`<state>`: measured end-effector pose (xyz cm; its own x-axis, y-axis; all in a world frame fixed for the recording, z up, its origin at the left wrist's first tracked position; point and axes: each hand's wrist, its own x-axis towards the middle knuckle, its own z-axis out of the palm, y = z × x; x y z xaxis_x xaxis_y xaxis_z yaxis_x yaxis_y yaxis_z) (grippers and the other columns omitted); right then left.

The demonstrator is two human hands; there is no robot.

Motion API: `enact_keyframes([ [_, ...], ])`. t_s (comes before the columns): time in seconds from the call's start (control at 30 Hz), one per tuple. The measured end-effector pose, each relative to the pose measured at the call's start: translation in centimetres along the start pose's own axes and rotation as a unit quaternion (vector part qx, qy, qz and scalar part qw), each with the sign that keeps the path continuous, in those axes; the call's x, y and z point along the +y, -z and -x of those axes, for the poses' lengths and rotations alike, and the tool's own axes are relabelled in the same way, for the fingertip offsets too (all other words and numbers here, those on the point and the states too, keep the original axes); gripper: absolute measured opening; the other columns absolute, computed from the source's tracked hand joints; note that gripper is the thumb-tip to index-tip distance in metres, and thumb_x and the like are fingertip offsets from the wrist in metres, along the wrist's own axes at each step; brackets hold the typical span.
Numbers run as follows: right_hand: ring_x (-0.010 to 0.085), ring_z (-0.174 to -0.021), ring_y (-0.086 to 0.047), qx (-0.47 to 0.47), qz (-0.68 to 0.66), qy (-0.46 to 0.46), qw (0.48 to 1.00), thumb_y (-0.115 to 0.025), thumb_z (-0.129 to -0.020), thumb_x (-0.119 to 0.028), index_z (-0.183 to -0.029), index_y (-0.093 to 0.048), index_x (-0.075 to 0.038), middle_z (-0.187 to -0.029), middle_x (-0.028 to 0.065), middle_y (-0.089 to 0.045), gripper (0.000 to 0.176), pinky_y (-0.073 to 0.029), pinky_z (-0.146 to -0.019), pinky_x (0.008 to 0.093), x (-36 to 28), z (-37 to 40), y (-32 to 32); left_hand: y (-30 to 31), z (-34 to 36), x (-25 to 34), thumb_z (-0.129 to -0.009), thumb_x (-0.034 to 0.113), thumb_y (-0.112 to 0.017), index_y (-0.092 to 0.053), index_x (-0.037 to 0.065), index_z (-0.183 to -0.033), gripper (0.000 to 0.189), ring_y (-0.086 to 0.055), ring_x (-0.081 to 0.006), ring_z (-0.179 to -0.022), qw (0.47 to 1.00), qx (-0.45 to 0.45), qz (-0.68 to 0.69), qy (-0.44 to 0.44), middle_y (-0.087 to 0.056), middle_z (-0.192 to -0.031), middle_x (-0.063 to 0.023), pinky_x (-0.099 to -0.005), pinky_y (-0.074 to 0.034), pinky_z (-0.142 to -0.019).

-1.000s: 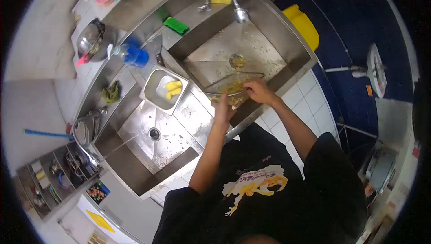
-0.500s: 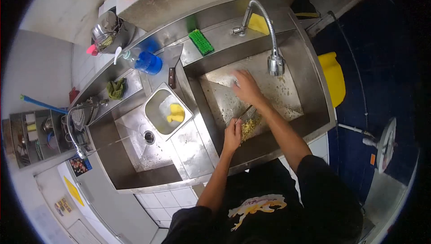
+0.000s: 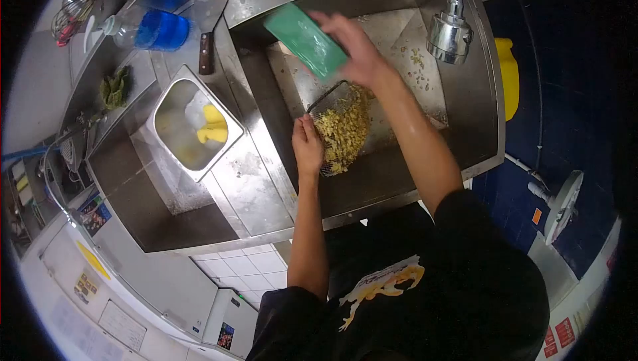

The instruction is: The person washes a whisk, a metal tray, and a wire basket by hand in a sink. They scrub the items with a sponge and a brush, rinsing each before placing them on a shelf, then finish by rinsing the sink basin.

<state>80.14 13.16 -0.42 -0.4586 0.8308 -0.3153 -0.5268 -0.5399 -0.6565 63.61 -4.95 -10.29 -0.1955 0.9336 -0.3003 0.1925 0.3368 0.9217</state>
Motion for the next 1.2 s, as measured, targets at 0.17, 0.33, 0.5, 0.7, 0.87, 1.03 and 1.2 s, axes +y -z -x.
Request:
enact_keyframes([
  [0.17, 0.0213, -0.098, -0.071, 0.143, 0.119, -0.067, 0.980, -0.066, -0.097, -0.051, -0.140, -0.053, -0.004, -0.115, 0.0137, -0.068, 0.065, -0.060, -0.077, 0.0367, 6.5, 9.9, 4.2, -0.7, -0.5, 1.4, -0.114, 0.036, -0.044, -0.051, 0.005, -0.089, 0.041, -0.053, -0.0121, -0.072, 0.995, 0.008, 0.036, 0.097, -0.052, -0.077, -0.0023, -0.0319, -0.046, -0.067],
  [0.33, 0.0233, -0.101, -0.069, 0.216, 0.159, -0.111, 0.957, -0.078, -0.090, -0.047, -0.141, -0.050, -0.002, -0.118, 0.0147, -0.065, 0.074, -0.058, -0.082, 0.0395, 12.3, 13.6, 11.7, -0.3, -1.4, -1.5, -0.112, 0.037, -0.048, -0.056, -0.005, -0.134, 0.048, -0.060, -0.0227, -0.121, 0.958, 0.029, 0.217, 0.184, -0.063, -0.132, -0.0164, -0.0343, -0.045, -0.105],
  [0.5, 0.0242, -0.112, -0.063, 0.232, 0.248, -0.067, 0.938, -0.078, -0.091, -0.043, -0.148, -0.046, -0.006, -0.125, 0.0165, -0.061, 0.075, -0.054, -0.091, 0.0411, 13.6, 14.1, 11.3, -2.2, 0.0, -1.3, -0.113, 0.034, -0.044, -0.056, -0.003, -0.109, 0.039, -0.061, -0.0240, -0.098, 0.987, 0.142, -0.021, 0.067, -0.064, -0.106, -0.0073, -0.0373, -0.050, -0.091],
  [0.7, 0.0416, -0.115, -0.061, 0.230, 0.565, 0.134, 0.781, -0.058, -0.105, -0.032, -0.157, -0.037, -0.007, -0.130, 0.0282, -0.054, 0.061, -0.050, -0.098, 0.0526, 15.1, 13.6, 7.4, -3.5, 0.4, -0.9, -0.114, 0.036, -0.038, -0.055, -0.009, -0.100, 0.050, -0.048, -0.0368, -0.075, 0.979, 0.174, -0.105, 0.021, -0.058, -0.084, -0.0239, -0.0467, -0.042, -0.074],
  [0.87, 0.0495, -0.101, -0.064, 0.178, 0.620, 0.074, 0.760, -0.056, -0.106, -0.035, -0.156, -0.038, -0.017, -0.117, 0.0317, -0.059, 0.056, -0.053, -0.086, 0.0575, 17.7, 12.4, 10.1, -3.4, 0.2, -3.0, -0.114, 0.036, -0.037, -0.055, -0.008, -0.097, 0.051, -0.049, -0.0356, -0.074, 0.977, 0.184, -0.106, 0.018, -0.057, -0.082, -0.0219, -0.0471, -0.042, -0.073],
  [1.03, 0.0480, -0.096, -0.069, 0.260, 0.620, -0.138, 0.727, -0.050, -0.109, -0.036, -0.150, -0.039, -0.014, -0.123, 0.0338, -0.062, 0.048, -0.056, -0.074, 0.0558, 16.2, 9.7, 16.6, -3.2, 0.4, -1.1, -0.114, 0.035, -0.036, -0.053, -0.007, -0.093, 0.050, -0.050, -0.0321, -0.073, 0.979, 0.151, -0.123, 0.059, -0.055, -0.081, -0.0194, -0.0453, -0.042, -0.072],
  [1.2, 0.0473, -0.103, -0.069, 0.230, 0.611, 0.163, 0.740, -0.048, -0.109, -0.039, -0.149, -0.039, -0.006, -0.117, 0.0304, -0.067, 0.052, -0.054, -0.091, 0.0540, 16.4, 12.3, 9.2, -4.2, -0.1, -1.0, -0.114, 0.036, -0.036, -0.052, -0.006, -0.094, 0.049, -0.049, -0.0293, -0.068, 0.978, 0.170, -0.118, 0.001, -0.053, -0.074, -0.0161, -0.0460, -0.041, -0.067],
])
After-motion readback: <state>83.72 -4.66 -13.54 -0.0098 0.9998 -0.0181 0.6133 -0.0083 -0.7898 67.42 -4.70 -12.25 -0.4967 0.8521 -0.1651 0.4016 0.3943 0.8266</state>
